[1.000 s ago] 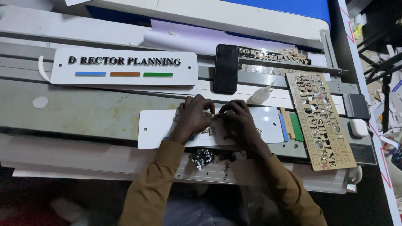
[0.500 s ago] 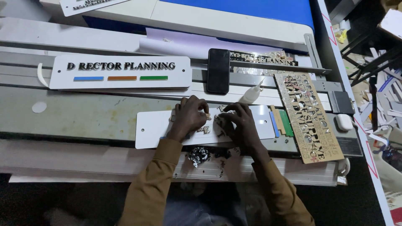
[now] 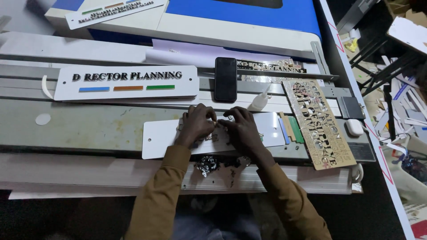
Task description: Assembling a sign by gluing individual letters onto a base plate with precision
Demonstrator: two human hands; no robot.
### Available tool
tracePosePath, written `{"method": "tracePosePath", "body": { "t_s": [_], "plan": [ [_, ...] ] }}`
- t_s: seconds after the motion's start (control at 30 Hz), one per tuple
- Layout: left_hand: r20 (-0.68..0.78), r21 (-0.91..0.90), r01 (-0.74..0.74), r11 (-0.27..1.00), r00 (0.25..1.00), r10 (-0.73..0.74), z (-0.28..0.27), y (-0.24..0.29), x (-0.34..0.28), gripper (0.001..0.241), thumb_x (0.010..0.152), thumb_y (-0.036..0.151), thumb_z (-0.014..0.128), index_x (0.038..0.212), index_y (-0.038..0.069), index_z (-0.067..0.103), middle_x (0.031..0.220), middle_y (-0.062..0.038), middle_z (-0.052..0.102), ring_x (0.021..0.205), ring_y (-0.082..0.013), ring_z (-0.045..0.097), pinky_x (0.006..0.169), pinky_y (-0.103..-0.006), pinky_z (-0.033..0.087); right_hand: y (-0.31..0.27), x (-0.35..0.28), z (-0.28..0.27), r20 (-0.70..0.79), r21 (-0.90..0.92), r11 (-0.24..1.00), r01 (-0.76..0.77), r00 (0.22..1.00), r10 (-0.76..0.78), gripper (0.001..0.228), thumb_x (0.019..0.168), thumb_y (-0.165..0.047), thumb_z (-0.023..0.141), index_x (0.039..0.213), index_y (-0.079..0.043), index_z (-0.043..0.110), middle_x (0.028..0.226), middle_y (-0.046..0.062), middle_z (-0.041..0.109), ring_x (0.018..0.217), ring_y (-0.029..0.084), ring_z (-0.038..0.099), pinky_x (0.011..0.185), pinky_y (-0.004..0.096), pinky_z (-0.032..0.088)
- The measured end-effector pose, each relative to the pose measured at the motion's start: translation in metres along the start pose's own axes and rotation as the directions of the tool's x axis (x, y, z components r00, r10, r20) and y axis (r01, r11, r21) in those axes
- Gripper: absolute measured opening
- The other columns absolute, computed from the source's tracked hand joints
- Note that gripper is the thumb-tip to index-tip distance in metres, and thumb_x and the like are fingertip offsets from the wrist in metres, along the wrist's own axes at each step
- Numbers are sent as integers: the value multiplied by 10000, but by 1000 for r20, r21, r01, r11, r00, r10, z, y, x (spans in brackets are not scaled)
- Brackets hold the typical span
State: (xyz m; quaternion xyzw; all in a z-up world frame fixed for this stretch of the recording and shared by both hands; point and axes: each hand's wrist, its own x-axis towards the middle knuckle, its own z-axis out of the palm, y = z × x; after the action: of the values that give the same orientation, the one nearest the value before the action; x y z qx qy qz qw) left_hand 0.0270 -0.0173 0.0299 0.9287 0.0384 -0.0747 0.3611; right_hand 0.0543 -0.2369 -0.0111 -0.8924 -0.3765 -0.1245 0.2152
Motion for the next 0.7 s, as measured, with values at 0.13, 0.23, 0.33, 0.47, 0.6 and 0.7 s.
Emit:
{"method": "tracePosePath", "body": {
  "t_s": [0.13, 0.23, 0.33, 0.47, 0.6, 0.7],
  "plan": [
    [29, 46, 33, 998, 999, -34, -1, -1, 5, 122, 892, 292, 735, 1011, 293, 761, 1239, -27, 613, 1380, -331, 488, 1246, -633, 323, -1, 7, -1, 34, -74, 996, 55, 998, -52, 287, 912, -118, 835, 1164, -247, 883, 1322, 14, 701, 1448, 330, 559, 1182, 546, 487],
    [46, 14, 35, 999, 998, -35, -3, 0, 3, 114, 910, 268, 734, 1014, 270, 780, 1223, -35, 622, 1368, -342, 493, 1241, -639, 319, 2, 12, -7, 96, -83, 994, 68, 994, -59, 284, 870, -177, 867, 1141, -261, 880, 1293, -9, 689, 1440, 318, 551, 1164, 539, 499],
    [64, 21, 36, 999, 997, -38, -3, -1, 1, 116, 930, 256, 711, 1029, 272, 770, 1252, -40, 616, 1382, -341, 488, 1247, -629, 320, -4, 17, -18, 173, -39, 999, 17, 985, -10, 215, 903, -130, 823, 1080, -237, 882, 1238, 7, 702, 1403, 331, 579, 1094, 512, 518],
    [49, -17, 31, 999, 998, -30, 1, -6, 6, 110, 903, 229, 721, 1001, 265, 758, 1195, -20, 605, 1345, -327, 493, 1227, -625, 321, -6, 28, -24, 277, -35, 999, 0, 961, 9, 215, 887, -135, 807, 1059, -241, 883, 1207, 9, 666, 1385, 331, 549, 1085, 501, 494],
    [53, -36, 20, 999, 998, -18, -6, 0, 2, 110, 906, 208, 720, 1005, 246, 750, 1192, -40, 604, 1347, -334, 494, 1223, -619, 312, -12, 30, -34, 325, -54, 998, -11, 945, 28, 219, 890, -162, 794, 1071, -268, 858, 1235, -2, 631, 1418, 338, 504, 1136, 529, 445],
    [44, -13, 10, 1000, 999, -9, 1, -5, 5, 111, 903, 184, 729, 996, 241, 752, 1198, -46, 608, 1332, -344, 499, 1205, -614, 319, -19, 26, -32, 325, -98, 995, -32, 944, 62, 231, 874, -194, 820, 1086, -283, 831, 1268, -21, 615, 1452, 331, 470, 1188, 564, 397]
  ]
}}
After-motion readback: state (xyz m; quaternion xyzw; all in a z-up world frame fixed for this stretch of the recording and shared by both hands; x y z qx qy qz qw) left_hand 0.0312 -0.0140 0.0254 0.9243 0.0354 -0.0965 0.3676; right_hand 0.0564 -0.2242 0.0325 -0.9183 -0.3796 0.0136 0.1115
